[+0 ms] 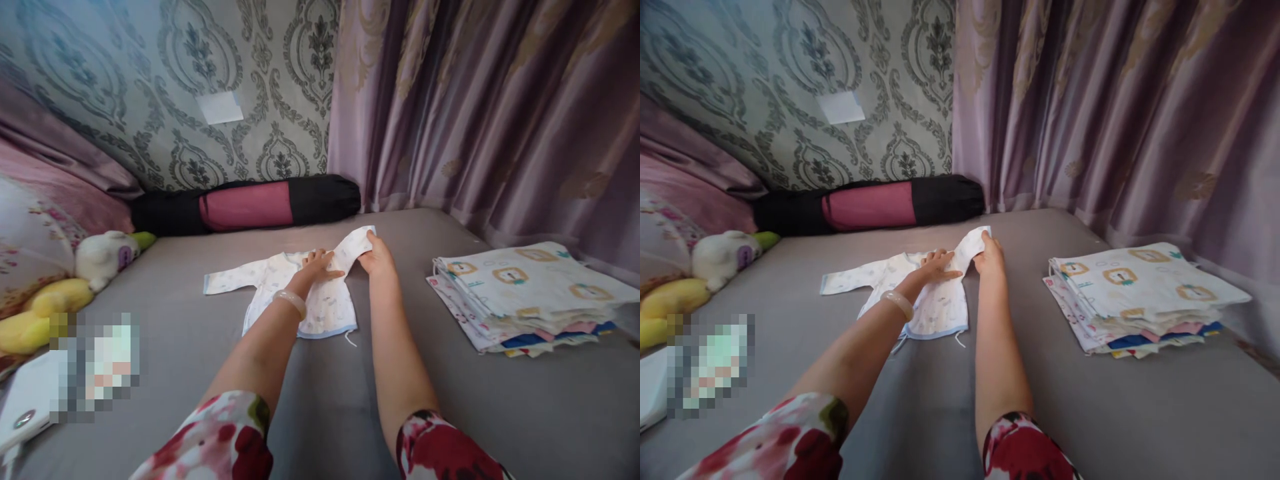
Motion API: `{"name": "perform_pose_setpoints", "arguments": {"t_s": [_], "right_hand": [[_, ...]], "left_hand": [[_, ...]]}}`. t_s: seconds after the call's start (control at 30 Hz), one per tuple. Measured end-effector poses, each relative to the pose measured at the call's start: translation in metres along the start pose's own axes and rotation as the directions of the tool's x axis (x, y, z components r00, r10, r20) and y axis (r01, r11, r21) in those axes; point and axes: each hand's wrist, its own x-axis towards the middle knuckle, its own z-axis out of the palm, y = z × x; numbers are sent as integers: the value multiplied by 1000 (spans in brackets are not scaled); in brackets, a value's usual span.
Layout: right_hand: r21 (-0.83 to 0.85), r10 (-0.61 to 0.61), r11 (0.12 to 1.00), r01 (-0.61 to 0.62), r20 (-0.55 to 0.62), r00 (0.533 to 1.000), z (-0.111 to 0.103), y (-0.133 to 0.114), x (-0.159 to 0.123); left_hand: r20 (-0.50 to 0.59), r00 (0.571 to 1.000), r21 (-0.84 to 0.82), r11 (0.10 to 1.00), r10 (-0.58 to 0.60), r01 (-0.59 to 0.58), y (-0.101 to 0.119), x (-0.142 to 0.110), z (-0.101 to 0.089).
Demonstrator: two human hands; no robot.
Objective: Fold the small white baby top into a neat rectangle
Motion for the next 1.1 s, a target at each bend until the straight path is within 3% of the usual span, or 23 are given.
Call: {"name": "perform_pose_setpoints", "arguments": {"t_s": [0.13, 0.3, 0.47, 0.57, 0.67, 0.83, 0.97, 1.1], "right_hand": [[91, 101, 991, -100, -7, 995, 12, 6, -7], [36, 171, 985, -171, 10, 985, 21, 13, -14], [78, 236, 969, -233, -35, 971, 25, 12, -22], [77, 248, 967, -243, -52, 967, 27, 13, -23], [70, 238, 970, -233, -71, 969, 30, 18, -22], [57, 187, 982, -181, -127, 974, 38, 31, -23], [-40, 105, 993, -113, -164, 981, 48, 45, -32], [-181, -6, 983, -16, -120, 993, 52, 68, -36]], "left_hand": [[34, 999, 47, 999, -1, -1, 1, 5, -8], [39, 999, 71, 997, 30, -33, -1, 9, -8], [-38, 995, 16, 995, 96, -95, -10, 8, -5], [-137, 978, -46, 985, 158, -166, -23, -1, -5], [-243, 955, -42, 981, 172, -187, -42, -19, -4], [-293, 941, -41, 981, 169, -189, -71, -53, 8], [-325, 932, -94, 975, 161, -201, -75, -69, 20], [-364, 925, -115, 980, 111, -163, -71, -73, 27]]}}
